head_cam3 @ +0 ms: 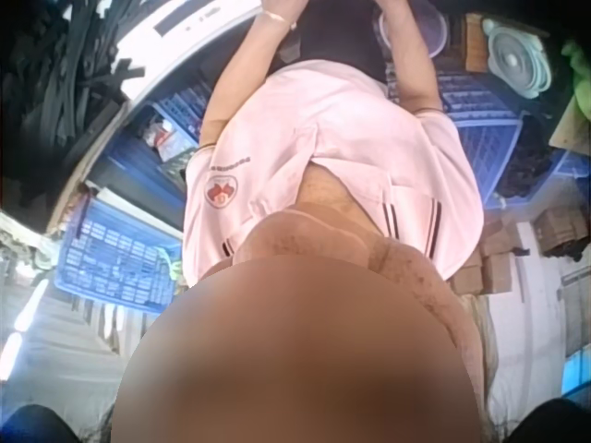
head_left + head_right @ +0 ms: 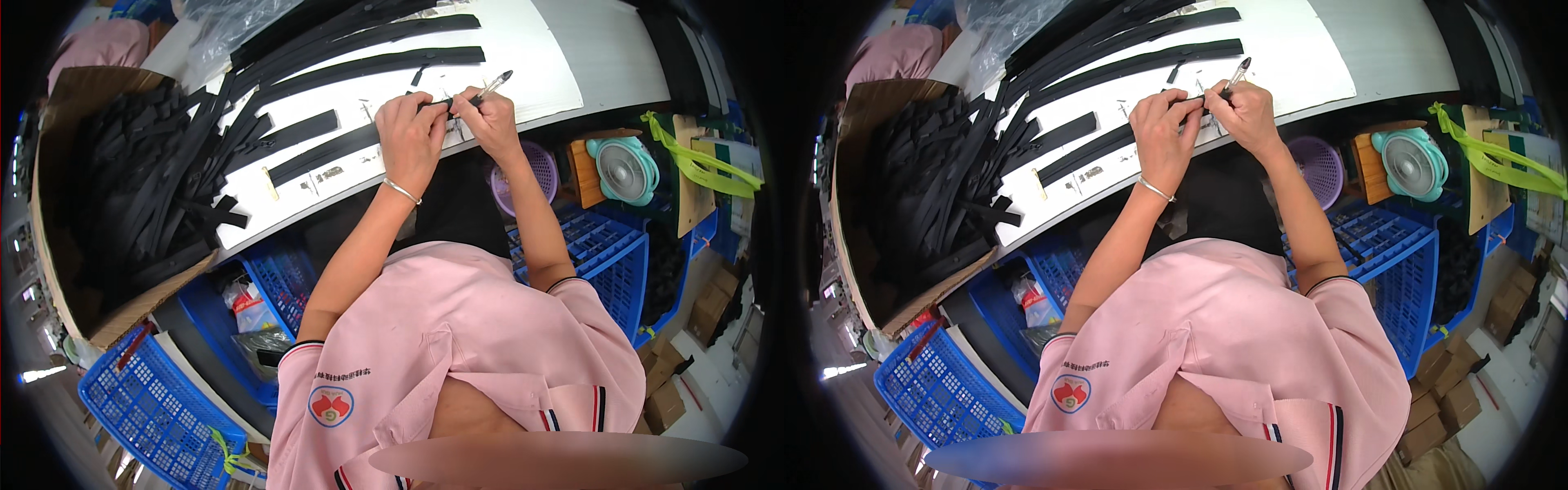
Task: The recorder uses a pen and a guide on a table to mark specific points on black zippers.
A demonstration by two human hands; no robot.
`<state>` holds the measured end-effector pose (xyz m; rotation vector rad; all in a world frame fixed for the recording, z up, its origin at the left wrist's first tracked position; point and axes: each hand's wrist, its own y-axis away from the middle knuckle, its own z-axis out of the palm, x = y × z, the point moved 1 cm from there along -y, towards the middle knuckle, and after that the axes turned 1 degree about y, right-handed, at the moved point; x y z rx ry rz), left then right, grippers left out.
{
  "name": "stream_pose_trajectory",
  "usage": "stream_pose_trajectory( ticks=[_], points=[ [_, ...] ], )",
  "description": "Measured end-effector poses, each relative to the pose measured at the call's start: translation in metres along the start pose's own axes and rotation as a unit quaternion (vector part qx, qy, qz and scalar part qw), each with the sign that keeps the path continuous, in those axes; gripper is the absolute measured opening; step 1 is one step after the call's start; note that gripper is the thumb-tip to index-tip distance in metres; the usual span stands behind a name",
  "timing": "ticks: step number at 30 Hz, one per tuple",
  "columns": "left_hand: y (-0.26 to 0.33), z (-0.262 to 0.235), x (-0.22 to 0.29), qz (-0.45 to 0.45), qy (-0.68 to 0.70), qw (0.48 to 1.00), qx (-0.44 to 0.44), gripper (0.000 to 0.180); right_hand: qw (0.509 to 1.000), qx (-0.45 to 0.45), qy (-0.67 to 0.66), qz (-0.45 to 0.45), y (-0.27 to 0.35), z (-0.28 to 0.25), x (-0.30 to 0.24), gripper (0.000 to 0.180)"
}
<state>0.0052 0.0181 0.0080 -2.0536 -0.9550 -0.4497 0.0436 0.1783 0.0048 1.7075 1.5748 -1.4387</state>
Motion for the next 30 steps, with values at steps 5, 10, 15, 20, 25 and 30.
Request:
stream_pose_trajectory(
  ticks=[5, 10, 15, 20, 25, 30],
  points=[
    [0.002, -0.005, -0.002, -0.007, 0.016, 1.000, -0.002, 0.017, 0.999, -0.030, 0.040, -0.007, 0.001, 0.001, 0.010, 0.020],
    [0.010, -0.050, -0.018, -0.027, -0.048, 0.998, 0.021, 0.028, 0.997, -0.005, -0.069, 0.043, 0.006, -0.005, 0.000, 0.019],
    [0.026, -0.111, -0.086, -0.127, -0.260, 0.957, -0.014, 0.034, 0.994, -0.018, -0.066, 0.087, 0.001, 0.004, -0.010, 0.018],
    [0.015, -0.126, -0.107, -0.069, -0.234, 0.970, -0.004, 0.018, 0.978, -0.028, 0.194, -0.077, -0.006, 0.012, -0.019, 0.027],
    [0.010, -0.131, -0.122, -0.085, -0.176, 0.981, -0.018, 0.018, 0.937, -0.023, 0.340, -0.075, -0.012, 0.024, -0.026, 0.042],
    [0.010, -0.154, -0.125, -0.083, -0.206, 0.974, -0.050, 0.015, 0.944, -0.026, 0.329, -0.024, -0.021, 0.027, -0.029, 0.046]
  ],
)
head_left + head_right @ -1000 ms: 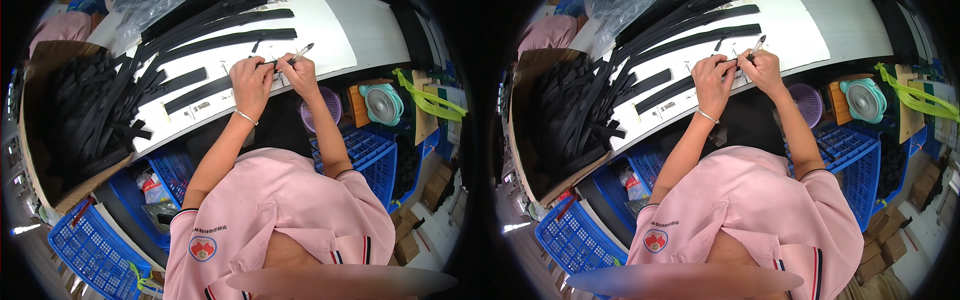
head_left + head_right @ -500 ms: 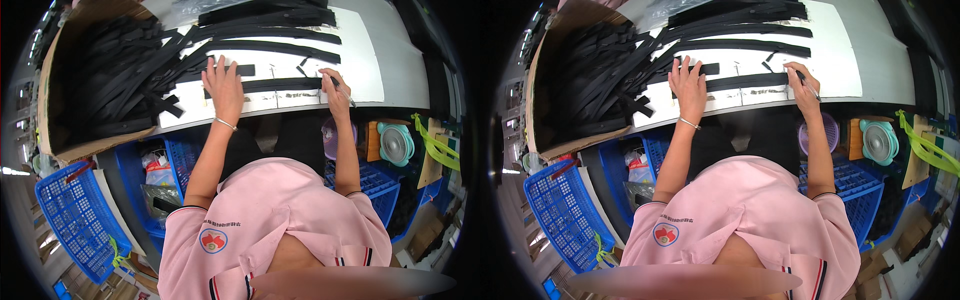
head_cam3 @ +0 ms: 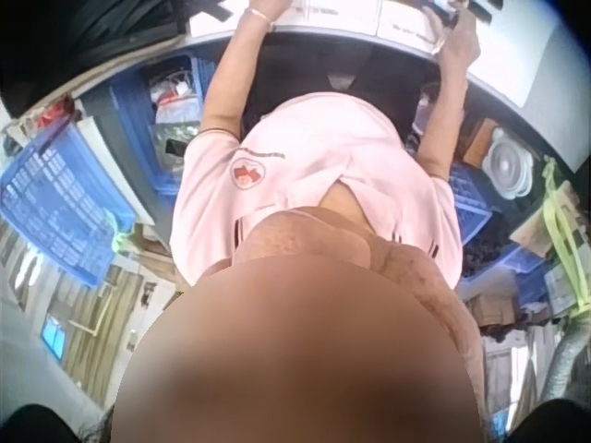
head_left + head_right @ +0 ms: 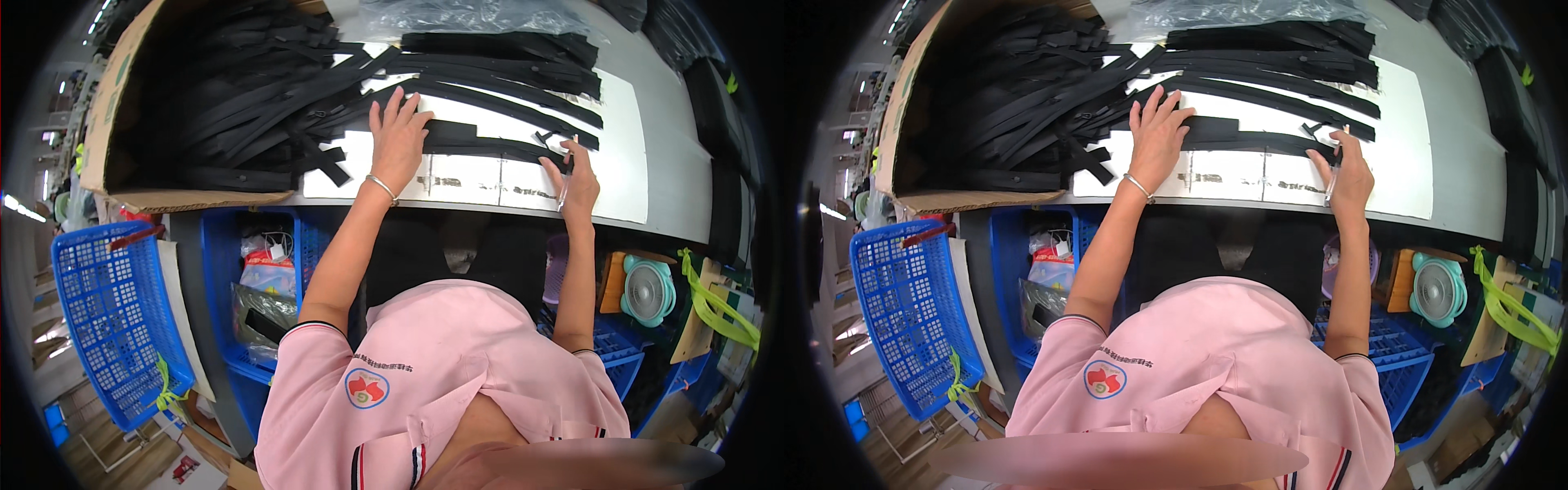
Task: The recorder uses a pen and a guide on a table to mark specific points on black zippers.
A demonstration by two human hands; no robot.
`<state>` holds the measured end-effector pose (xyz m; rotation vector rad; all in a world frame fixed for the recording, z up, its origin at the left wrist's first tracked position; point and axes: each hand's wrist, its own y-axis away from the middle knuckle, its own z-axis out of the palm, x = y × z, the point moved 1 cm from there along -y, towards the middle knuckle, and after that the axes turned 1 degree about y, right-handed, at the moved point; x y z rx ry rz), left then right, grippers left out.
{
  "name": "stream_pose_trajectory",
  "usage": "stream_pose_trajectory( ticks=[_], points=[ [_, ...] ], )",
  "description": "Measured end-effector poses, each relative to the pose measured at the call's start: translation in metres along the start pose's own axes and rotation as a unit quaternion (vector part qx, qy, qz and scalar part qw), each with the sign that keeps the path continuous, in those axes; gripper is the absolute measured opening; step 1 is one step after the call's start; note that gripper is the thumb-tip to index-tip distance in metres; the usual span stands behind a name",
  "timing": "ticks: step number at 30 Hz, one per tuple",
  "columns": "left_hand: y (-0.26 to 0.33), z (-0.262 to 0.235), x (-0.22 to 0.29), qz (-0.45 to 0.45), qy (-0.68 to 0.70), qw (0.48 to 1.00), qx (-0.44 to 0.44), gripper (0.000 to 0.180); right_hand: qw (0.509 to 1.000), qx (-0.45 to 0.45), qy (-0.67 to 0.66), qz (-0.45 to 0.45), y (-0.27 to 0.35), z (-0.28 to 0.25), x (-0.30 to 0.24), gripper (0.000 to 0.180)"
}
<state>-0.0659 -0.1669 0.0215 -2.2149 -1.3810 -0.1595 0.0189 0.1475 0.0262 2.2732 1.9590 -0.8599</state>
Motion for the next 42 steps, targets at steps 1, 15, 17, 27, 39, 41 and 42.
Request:
stream_pose_trajectory(
  ticks=[1, 15, 17, 27, 39, 41, 42],
  points=[
    [0.000, -0.005, -0.003, 0.003, -0.006, 1.000, -0.011, 0.015, 1.000, 0.001, -0.004, -0.004, -0.002, 0.001, 0.001, 0.046],
    [0.036, 0.029, 0.079, 0.079, 0.160, 0.980, 0.087, 0.018, 0.997, 0.041, -0.031, 0.053, -0.025, 0.010, -0.009, 0.043],
    [0.040, 0.034, 0.097, 0.067, 0.182, 0.976, 0.103, 0.016, 0.990, 0.021, -0.120, 0.075, -0.013, 0.006, -0.008, 0.035],
    [0.050, 0.051, 0.131, 0.063, 0.215, 0.973, 0.046, 0.048, 0.986, 0.008, -0.021, -0.164, 0.072, 0.012, -0.046, 0.041],
    [0.088, 0.022, 0.094, -0.005, 0.020, 0.999, -0.048, 0.064, 0.993, 0.024, 0.051, -0.102, 0.078, -0.018, 0.023, 0.049],
    [0.090, 0.016, 0.087, -0.030, 0.023, 0.999, -0.029, 0.065, 0.995, 0.022, 0.050, -0.084, 0.077, -0.019, 0.028, 0.049],
    [0.091, 0.014, 0.081, -0.033, 0.018, 0.999, -0.012, 0.067, 0.994, 0.018, 0.050, -0.091, 0.075, -0.019, 0.029, 0.049]
  ],
)
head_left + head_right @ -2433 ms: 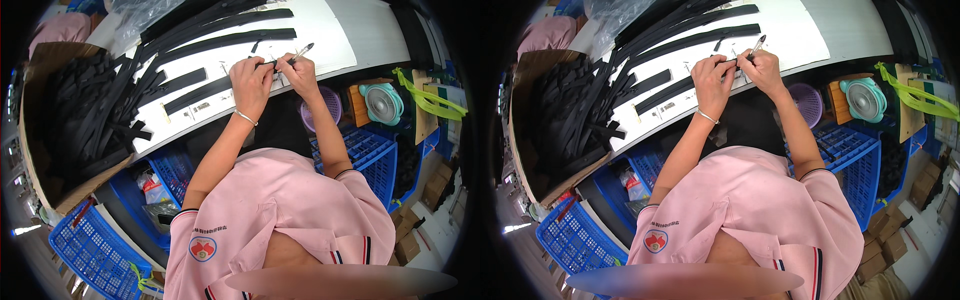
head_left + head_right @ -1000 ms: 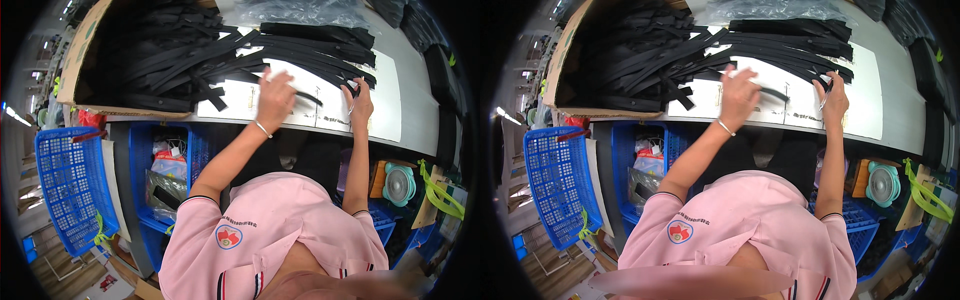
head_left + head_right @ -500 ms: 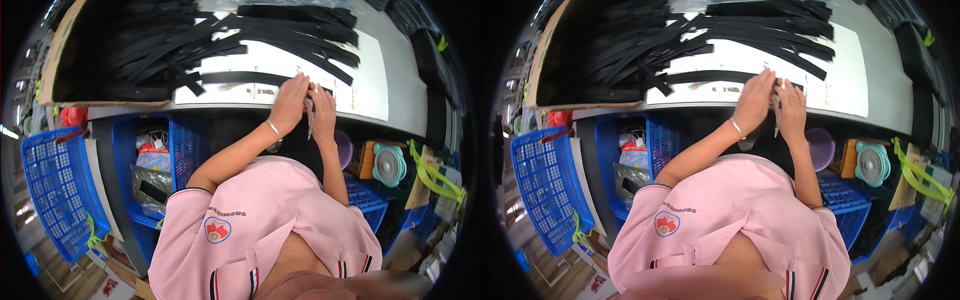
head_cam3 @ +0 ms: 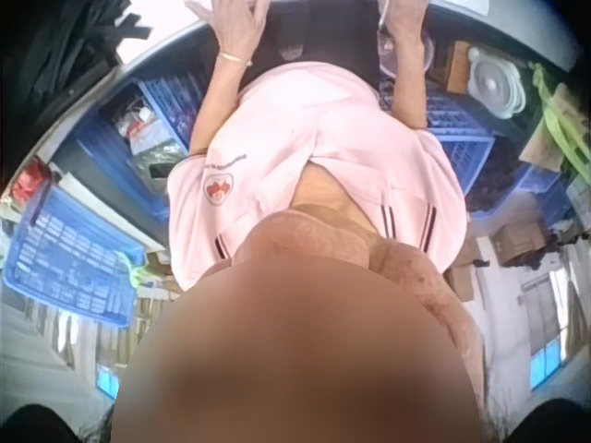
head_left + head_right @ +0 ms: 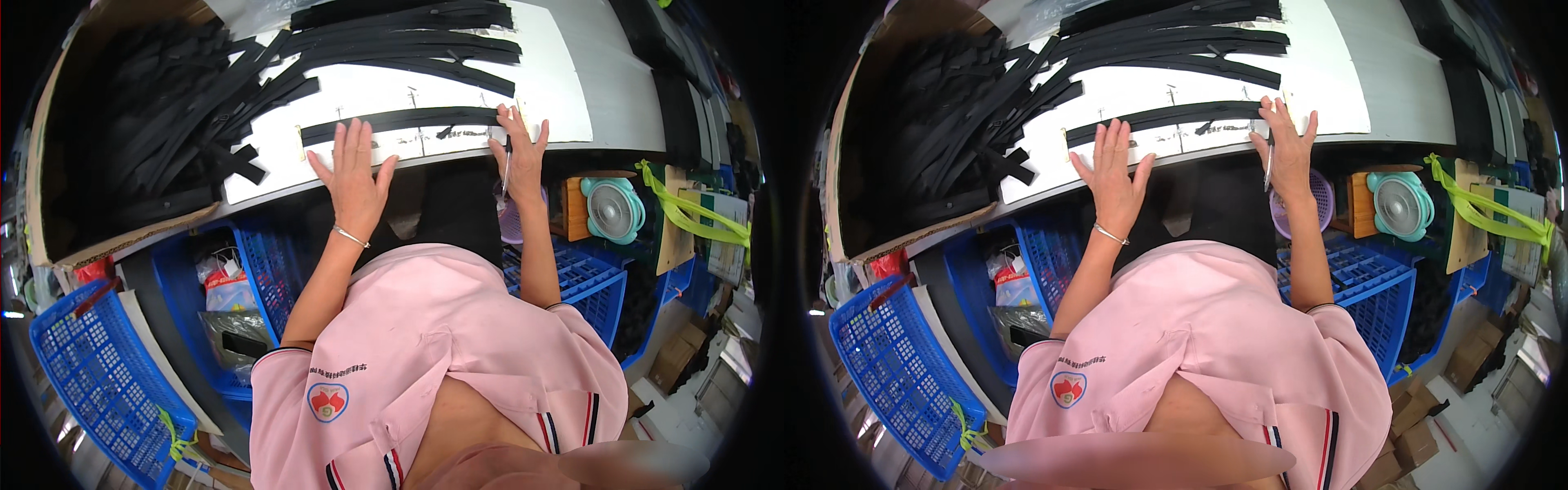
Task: The recorder uses a pen and a guide on a table to mark specific points on black zippers.
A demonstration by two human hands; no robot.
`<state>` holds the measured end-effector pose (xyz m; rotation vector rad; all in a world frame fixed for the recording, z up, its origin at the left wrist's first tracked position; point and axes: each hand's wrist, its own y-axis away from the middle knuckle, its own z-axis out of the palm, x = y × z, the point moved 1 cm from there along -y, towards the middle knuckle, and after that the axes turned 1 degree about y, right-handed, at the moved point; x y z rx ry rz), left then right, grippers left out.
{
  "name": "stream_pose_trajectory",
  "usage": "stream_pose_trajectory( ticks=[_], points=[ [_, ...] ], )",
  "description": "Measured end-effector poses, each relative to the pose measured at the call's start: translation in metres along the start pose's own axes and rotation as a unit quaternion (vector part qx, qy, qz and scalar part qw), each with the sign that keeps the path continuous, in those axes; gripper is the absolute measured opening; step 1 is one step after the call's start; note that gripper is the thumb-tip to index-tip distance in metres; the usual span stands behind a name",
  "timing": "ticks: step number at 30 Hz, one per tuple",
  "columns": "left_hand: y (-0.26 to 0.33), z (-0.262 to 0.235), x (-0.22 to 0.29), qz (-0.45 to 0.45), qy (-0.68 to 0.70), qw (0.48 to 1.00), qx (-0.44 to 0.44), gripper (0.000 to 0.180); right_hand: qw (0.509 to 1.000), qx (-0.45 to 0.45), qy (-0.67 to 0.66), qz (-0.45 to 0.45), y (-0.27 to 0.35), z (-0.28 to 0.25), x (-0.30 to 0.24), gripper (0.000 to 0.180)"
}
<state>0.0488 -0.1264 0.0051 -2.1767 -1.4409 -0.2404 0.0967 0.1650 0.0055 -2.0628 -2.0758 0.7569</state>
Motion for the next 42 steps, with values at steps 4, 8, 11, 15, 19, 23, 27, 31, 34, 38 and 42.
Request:
stream_pose_trajectory(
  ticks=[4, 8, 11, 15, 19, 23, 27, 31, 34, 38, 42],
  points=[
    [0.005, -0.011, -0.018, -0.021, 0.008, 1.000, 0.019, 0.065, 0.999, -0.035, 0.003, -0.013, -0.006, -0.006, 0.005, 0.050],
    [0.011, -0.015, -0.019, -0.029, -0.005, 1.000, 0.012, 0.068, 0.999, -0.048, -0.003, -0.013, -0.005, -0.002, 0.011, 0.049],
    [0.011, -0.018, -0.022, -0.044, 0.019, 0.998, 0.033, 0.069, 0.999, -0.033, -0.022, -0.007, -0.002, 0.005, 0.014, 0.050],
    [0.013, -0.018, -0.039, -0.056, 0.011, 0.998, 0.023, 0.071, 0.999, -0.034, -0.019, -0.012, -0.006, 0.004, 0.013, 0.050],
    [0.020, -0.020, -0.040, -0.080, 0.009, 0.997, -0.009, 0.072, 0.999, -0.039, -0.010, -0.007, -0.009, 0.006, 0.015, 0.049],
    [0.022, -0.017, -0.041, -0.064, 0.008, 0.998, 0.020, 0.071, 0.999, -0.031, -0.015, 0.004, -0.015, 0.001, 0.006, 0.047],
    [0.022, -0.016, -0.042, -0.065, 0.017, 0.997, 0.030, 0.071, 0.991, -0.006, -0.123, 0.058, -0.037, -0.005, -0.047, 0.030],
    [0.022, -0.016, -0.043, -0.068, 0.018, 0.997, 0.034, 0.071, 0.886, -0.081, -0.428, 0.159, -0.057, 0.014, -0.108, 0.027],
    [0.022, -0.016, -0.041, -0.069, 0.016, 0.997, 0.031, 0.071, 0.881, -0.099, -0.446, 0.121, -0.080, 0.030, -0.148, 0.020],
    [0.020, -0.017, -0.040, -0.071, 0.017, 0.997, 0.026, 0.071, 0.875, -0.078, -0.470, 0.087, -0.089, 0.066, -0.170, 0.018],
    [0.020, -0.018, -0.041, -0.068, 0.017, 0.997, 0.028, 0.072, 0.910, -0.105, -0.399, 0.044, -0.087, 0.082, -0.168, 0.019]
  ],
)
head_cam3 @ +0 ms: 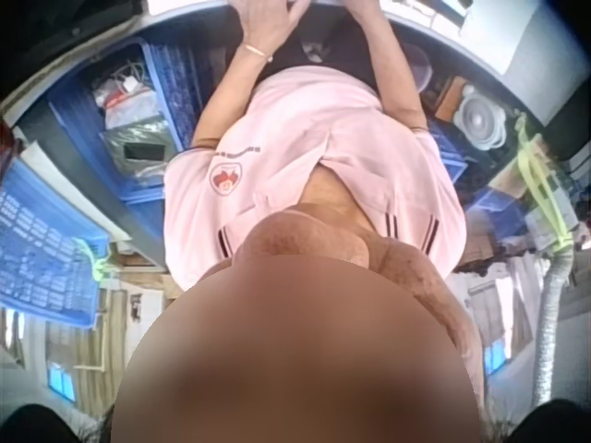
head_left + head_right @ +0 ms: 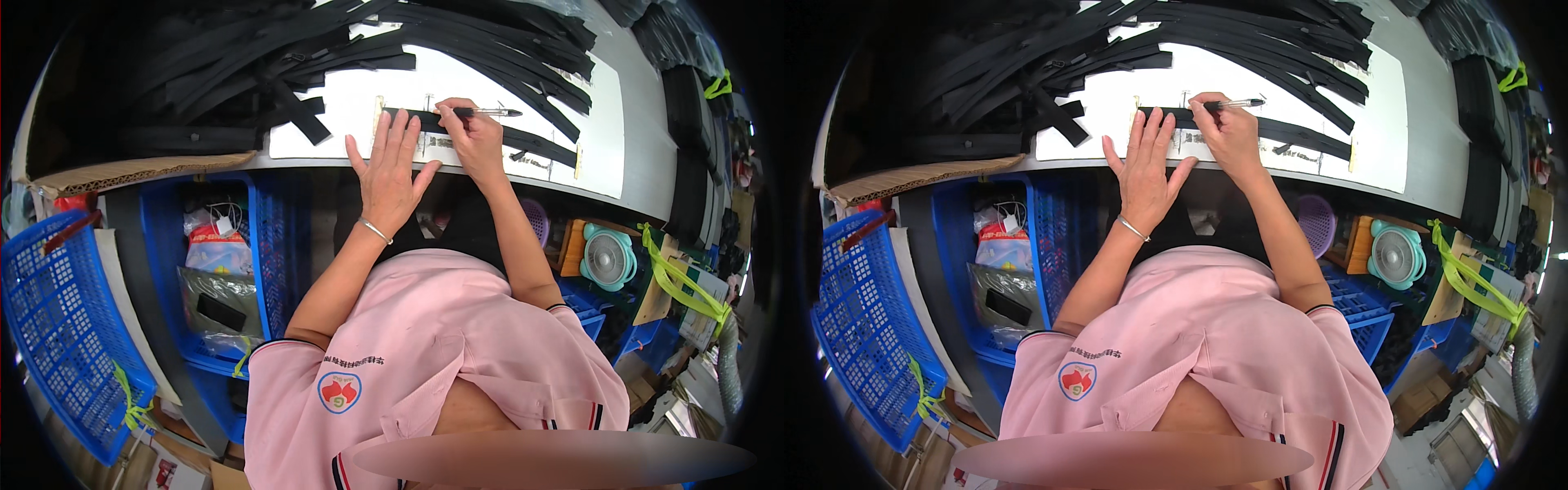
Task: The recorder uses a pen and a guide on a table to mark specific points on black zippers.
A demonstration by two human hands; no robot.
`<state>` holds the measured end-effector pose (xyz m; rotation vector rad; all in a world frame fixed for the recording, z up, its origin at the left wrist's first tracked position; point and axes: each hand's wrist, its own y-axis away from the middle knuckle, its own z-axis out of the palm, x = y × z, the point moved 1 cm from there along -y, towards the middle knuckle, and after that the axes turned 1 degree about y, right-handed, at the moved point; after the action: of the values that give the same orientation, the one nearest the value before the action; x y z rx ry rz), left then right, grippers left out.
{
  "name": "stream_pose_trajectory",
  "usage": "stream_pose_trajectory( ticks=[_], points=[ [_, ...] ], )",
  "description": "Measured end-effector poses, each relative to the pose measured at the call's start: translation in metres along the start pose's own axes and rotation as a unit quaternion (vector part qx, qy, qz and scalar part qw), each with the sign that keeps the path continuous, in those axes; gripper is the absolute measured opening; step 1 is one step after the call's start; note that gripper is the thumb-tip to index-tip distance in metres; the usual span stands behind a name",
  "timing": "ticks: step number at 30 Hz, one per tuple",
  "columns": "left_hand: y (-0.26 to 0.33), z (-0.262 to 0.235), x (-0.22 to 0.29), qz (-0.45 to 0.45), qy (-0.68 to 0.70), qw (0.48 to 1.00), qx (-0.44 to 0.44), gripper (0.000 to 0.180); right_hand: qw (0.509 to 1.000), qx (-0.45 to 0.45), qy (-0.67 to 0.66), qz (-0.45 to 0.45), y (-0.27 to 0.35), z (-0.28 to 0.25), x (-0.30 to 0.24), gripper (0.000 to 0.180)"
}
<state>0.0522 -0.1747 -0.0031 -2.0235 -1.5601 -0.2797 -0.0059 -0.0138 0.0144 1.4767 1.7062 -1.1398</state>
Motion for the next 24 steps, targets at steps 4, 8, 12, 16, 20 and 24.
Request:
stream_pose_trajectory(
  ticks=[4, 8, 12, 16, 20, 24],
  points=[
    [0.0008, 0.0000, -0.0012, 0.004, -0.008, 1.000, 0.001, 0.074, 1.000, -0.005, 0.002, 0.001, -0.0009, 0.0022, -0.0022, 0.021],
    [0.0009, -0.0004, -0.0007, 0.001, -0.003, 1.000, -0.001, 0.074, 1.000, -0.012, 0.005, -0.002, -0.0015, 0.0032, -0.0030, 0.020],
    [0.0012, 0.0015, -0.0012, 0.003, -0.004, 1.000, -0.001, 0.074, 0.999, -0.026, 0.036, -0.007, -0.0023, 0.0015, -0.0048, 0.020],
    [0.0012, 0.0019, -0.0006, 0.005, -0.012, 1.000, -0.001, 0.075, 1.000, -0.015, 0.027, -0.007, -0.0016, 0.0027, -0.0034, 0.020],
    [0.0013, 0.0028, -0.0011, 0.006, -0.014, 1.000, -0.005, 0.075, 0.998, -0.054, 0.007, 0.007, 0.0007, -0.0032, 0.0010, 0.020],
    [0.0013, 0.0032, -0.0009, 0.003, -0.021, 1.000, -0.009, 0.075, 0.997, -0.074, 0.002, 0.009, 0.0019, -0.0049, 0.0008, 0.017]
  ],
)
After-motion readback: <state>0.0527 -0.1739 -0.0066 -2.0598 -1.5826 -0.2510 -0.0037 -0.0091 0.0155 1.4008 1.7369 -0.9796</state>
